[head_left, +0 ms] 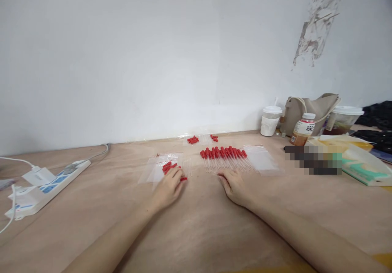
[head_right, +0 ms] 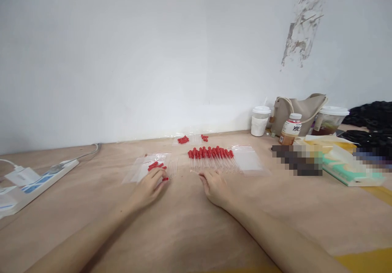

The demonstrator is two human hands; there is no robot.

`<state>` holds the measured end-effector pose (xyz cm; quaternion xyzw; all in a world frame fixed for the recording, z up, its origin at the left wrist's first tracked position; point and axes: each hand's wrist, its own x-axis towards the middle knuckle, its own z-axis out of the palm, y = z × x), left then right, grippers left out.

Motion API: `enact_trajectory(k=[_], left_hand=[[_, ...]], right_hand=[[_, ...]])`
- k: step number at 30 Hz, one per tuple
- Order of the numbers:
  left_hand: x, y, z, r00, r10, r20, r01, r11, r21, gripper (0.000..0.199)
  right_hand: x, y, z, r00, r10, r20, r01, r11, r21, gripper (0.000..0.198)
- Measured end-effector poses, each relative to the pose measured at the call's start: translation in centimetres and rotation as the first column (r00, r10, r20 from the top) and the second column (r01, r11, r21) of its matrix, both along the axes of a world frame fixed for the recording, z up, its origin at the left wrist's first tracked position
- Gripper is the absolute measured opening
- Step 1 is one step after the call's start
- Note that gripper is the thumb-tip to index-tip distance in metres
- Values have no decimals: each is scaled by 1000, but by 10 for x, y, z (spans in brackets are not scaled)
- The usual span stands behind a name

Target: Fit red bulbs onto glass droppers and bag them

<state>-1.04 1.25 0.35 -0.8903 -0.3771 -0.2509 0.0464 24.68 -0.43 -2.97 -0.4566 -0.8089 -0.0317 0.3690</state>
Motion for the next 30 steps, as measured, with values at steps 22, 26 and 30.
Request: enact_trajectory(k=[22, 26, 30], left_hand=[[24, -25, -28, 924, 33, 381, 111, 930, -350, 17], [26, -28, -23, 929, 33, 368, 109, 927, -358, 15], [28, -31, -21, 927, 6, 375, 143, 919, -367, 14]], right_hand=[[-16, -10, -8, 971, 219, 90, -221, 975, 4, 19], [-16, -10, -8, 965, 246, 90, -244, 969, -29, 18], [-17, -10, -7, 960, 271, 68, -265, 960, -91, 18]])
